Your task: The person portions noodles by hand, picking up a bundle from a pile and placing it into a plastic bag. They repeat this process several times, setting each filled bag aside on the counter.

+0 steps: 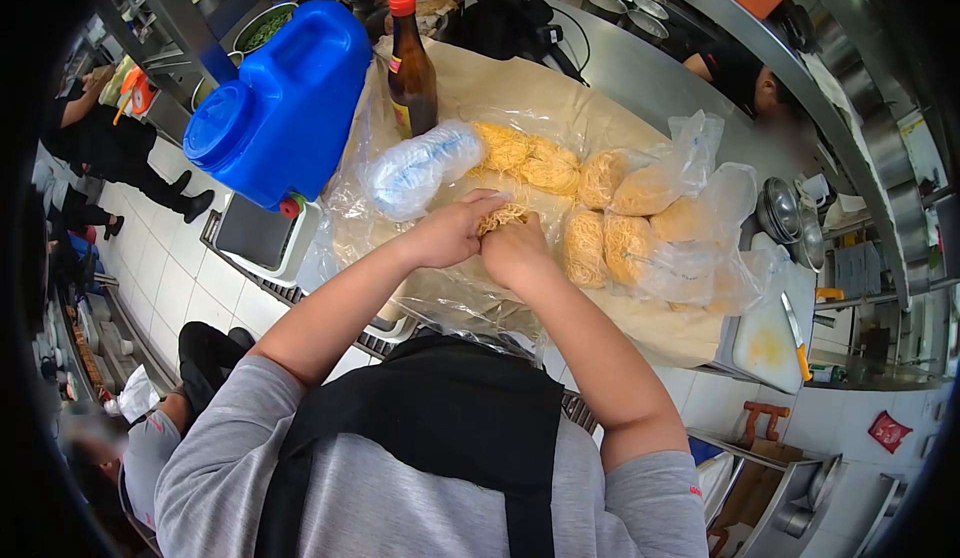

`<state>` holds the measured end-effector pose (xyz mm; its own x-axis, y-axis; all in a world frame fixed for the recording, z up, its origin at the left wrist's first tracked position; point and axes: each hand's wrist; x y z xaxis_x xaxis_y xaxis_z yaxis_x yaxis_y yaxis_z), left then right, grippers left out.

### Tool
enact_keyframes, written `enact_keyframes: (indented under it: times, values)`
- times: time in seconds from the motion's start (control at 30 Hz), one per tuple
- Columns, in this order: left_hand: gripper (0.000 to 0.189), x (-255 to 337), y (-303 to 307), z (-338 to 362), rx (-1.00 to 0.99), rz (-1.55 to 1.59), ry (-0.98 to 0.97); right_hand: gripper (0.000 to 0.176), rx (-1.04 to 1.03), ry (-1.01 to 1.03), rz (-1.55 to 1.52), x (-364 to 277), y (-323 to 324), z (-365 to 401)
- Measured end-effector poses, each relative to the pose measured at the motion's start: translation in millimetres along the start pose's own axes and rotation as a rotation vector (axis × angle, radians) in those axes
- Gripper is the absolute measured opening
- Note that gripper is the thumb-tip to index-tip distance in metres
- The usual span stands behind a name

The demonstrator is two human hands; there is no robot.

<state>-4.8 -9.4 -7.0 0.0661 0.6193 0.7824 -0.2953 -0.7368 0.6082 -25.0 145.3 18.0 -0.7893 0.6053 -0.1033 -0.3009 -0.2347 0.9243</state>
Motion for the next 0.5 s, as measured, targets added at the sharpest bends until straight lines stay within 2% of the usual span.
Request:
enact_keyframes:
  times: [0.03,0.07,0.1,0.13,0.17,0.23,0.27,0.33,0.37,0.43,0.5]
  values:
    - [0.073,3.1,2.2,0.6,-0.008,0.059,0.085,0.020,-0.063,-0.004,-0.019,1.6,3.9,0.3]
    - [0.073,0.3,2.4,-0.9,-0.001,0.058,0.086,0.020,-0.060,0.001,-0.014,6.1,6.7,3.6]
    - [0.071,-6.1,0.6,-3.8,0.058,0.022,0.058,0.021,0.032,0.064,-0.122,13.0,8.2,10.6]
    - [0.069,-12.0,0.3,-5.8,0.118,-0.013,0.032,0.030,0.123,0.128,-0.229,19.0,9.0,16.7]
    - [0.069,-18.3,0.6,-8.0,0.130,-0.011,0.035,0.030,0.123,0.137,-0.220,25.8,6.1,20.4]
    - [0.067,-25.0,1.1,-8.3,0.117,0.005,0.035,0.065,0.683,0.159,-0.475,39.2,-11.0,19.1]
    - [0.067,-25.8,0.7,-7.9,0.120,0.009,0.039,0.065,0.678,0.162,-0.475,41.9,-22.2,11.5]
    - [0.066,-17.1,4.3,-6.4,0.072,0.012,-0.016,0.084,0.669,0.161,-0.592,41.4,-35.9,1.8]
    - [0.066,-13.0,5.9,-5.4,0.067,0.009,-0.022,0.084,0.675,0.155,-0.592,46.5,-39.2,2.0]
    - [0.067,-3.7,12.8,-1.3,0.085,-0.154,0.099,0.075,0.450,0.034,-0.650,49.5,-26.8,3.2]
    - [0.067,10.8,21.3,4.5,0.095,-0.208,0.113,0.072,0.475,0.024,-0.621,53.5,-13.1,10.5]
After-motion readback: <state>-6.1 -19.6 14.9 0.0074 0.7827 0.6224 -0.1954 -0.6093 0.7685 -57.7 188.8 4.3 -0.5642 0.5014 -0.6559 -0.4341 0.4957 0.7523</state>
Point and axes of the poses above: each hand's wrist, its own z-axis away from the middle knuckle, its own y-axis out of the back of the hand, x = y × z, and after that the axes turned 11 degrees about y, right-handed
